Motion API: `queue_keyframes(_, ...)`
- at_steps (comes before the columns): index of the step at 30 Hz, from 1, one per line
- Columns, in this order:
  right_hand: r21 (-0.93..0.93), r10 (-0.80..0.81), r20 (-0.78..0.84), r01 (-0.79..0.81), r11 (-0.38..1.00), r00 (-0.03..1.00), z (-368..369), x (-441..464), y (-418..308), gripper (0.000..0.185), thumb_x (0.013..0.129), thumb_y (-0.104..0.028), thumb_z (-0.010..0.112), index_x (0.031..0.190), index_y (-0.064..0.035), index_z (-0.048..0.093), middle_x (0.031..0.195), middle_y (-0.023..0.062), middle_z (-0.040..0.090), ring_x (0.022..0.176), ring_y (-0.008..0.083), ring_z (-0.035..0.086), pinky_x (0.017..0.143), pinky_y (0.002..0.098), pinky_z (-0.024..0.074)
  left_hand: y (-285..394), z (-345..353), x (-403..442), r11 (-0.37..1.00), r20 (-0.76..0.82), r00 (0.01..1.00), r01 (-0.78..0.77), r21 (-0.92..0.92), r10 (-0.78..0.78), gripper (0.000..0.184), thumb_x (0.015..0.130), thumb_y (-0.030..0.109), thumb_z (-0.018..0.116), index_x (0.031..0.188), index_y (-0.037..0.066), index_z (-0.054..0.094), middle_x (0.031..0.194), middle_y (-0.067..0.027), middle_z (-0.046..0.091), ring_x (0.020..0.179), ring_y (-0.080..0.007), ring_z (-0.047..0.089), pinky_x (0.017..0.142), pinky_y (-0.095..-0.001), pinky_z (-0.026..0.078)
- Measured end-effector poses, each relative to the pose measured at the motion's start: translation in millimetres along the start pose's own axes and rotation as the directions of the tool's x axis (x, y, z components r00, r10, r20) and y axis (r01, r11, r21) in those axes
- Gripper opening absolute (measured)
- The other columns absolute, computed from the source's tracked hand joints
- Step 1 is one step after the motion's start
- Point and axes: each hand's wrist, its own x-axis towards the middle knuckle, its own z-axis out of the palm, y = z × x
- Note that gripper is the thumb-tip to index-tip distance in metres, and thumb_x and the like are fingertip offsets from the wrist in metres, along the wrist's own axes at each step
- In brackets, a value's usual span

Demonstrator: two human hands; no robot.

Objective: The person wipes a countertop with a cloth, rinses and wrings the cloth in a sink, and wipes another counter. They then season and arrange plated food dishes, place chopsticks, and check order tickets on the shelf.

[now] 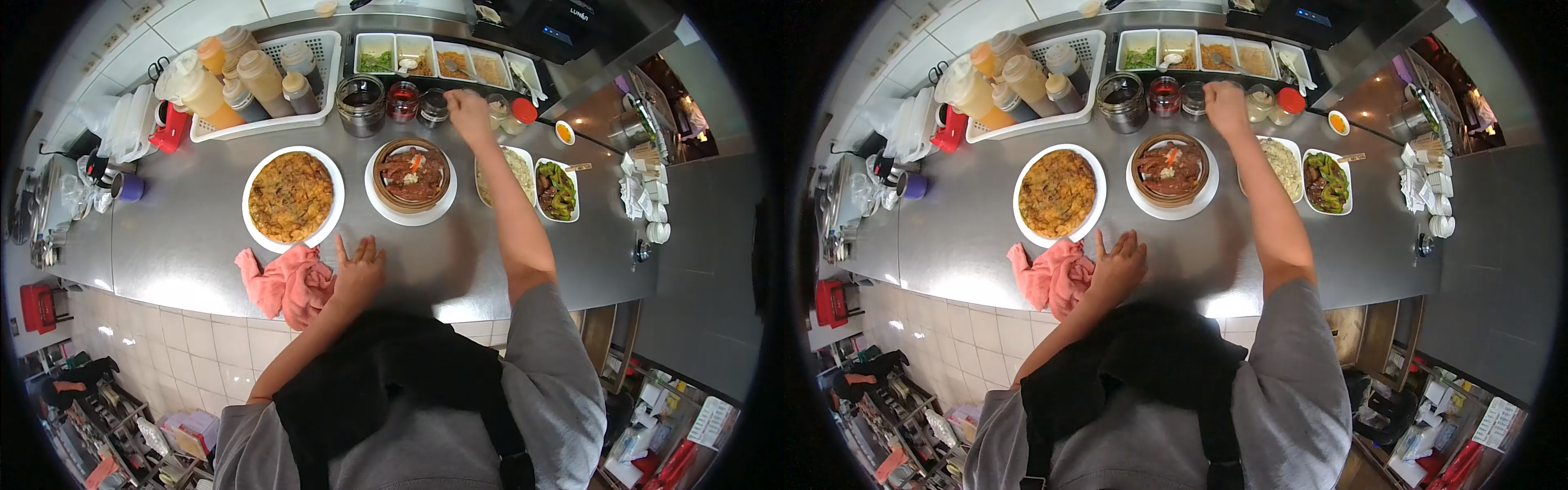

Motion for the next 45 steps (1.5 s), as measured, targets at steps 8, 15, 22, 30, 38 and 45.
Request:
queue_keyframes(8, 0.586, 0.551, 0.163, -0.530, 0.613, 0.818, 5, -7, -3, 0.023, 0.090, -0.014, 0.051, 0.089, 0.0021, 0.068, 0.072, 0.0101, 0.066, 0.058, 0.0131, 0.062, 0.056, 0.0243, 0.0497, -30, 11, 55, 0.136, 0.377, 0.825, 0.469, -0.873, -0.420, 0.034, 0.089, 0.009, 0.052, 0.119, -0.002, 0.041, 0.088, -0.0193, 0.063, 0.066, -0.0303, 0.066, 0.061, -0.0429, 0.055)
queue_keyframes(15, 0.714, 0.639, 0.111, -0.508, 0.481, 0.761, -13, -6, -7, 0.023, 0.092, -0.011, 0.050, 0.093, 0.0053, 0.066, 0.072, 0.0101, 0.066, 0.058, 0.0123, 0.061, 0.054, 0.0230, 0.0492, -27, 19, 95, -0.227, 0.458, 0.773, 0.397, -0.889, -0.440, 0.031, 0.093, 0.006, 0.048, 0.115, -0.005, 0.029, 0.079, -0.0200, 0.062, 0.059, -0.0265, 0.066, 0.050, -0.0355, 0.057)
queue_keyframes(22, 0.674, 0.571, 0.049, -0.449, 0.586, 0.819, -17, -10, -11, 0.022, 0.091, -0.009, 0.050, 0.096, 0.0055, 0.066, 0.074, 0.0107, 0.066, 0.059, 0.0121, 0.061, 0.055, 0.0226, 0.0494, -34, 34, 96, -0.093, 0.385, 0.807, 0.386, -0.918, -0.448, 0.033, 0.091, 0.006, 0.051, 0.114, -0.004, 0.030, 0.072, -0.0196, 0.063, 0.049, -0.0225, 0.062, 0.040, -0.0328, 0.054)
queue_keyframes(30, 0.687, 0.579, 0.043, -0.444, 0.575, 0.814, -15, -15, -13, 0.021, 0.090, -0.010, 0.051, 0.097, 0.0030, 0.067, 0.075, 0.0106, 0.067, 0.061, 0.0128, 0.062, 0.057, 0.0234, 0.0502, -28, 31, 95, -0.080, 0.367, 0.788, 0.379, -0.922, -0.494, 0.031, 0.091, 0.004, 0.050, 0.113, -0.002, 0.031, 0.070, -0.0189, 0.063, 0.046, -0.0206, 0.061, 0.038, -0.0319, 0.052)
queue_keyframes(38, -0.169, -0.154, -0.145, 0.129, 0.977, 0.977, 16, -8, 6, 0.022, 0.088, -0.013, 0.053, 0.098, -0.0010, 0.068, 0.074, 0.0090, 0.067, 0.064, 0.0117, 0.062, 0.061, 0.0260, 0.0492, -27, 34, 96, -0.072, 0.365, 0.776, 0.385, -0.920, -0.514, 0.033, 0.091, 0.003, 0.050, 0.115, -0.004, 0.029, 0.070, -0.0192, 0.062, 0.047, -0.0230, 0.062, 0.039, -0.0336, 0.053)
queue_keyframes(45, 0.411, 0.479, 0.012, -0.441, 0.798, 0.878, 0, -2, -9, 0.022, 0.088, -0.013, 0.051, 0.091, -0.0004, 0.069, 0.068, 0.0083, 0.066, 0.061, 0.0114, 0.062, 0.058, 0.0250, 0.0487, -27, 33, 96, -0.052, 0.350, 0.790, 0.377, -0.925, -0.504, 0.034, 0.091, 0.003, 0.049, 0.117, -0.004, 0.028, 0.071, -0.0205, 0.062, 0.049, -0.0256, 0.064, 0.040, -0.0352, 0.054)
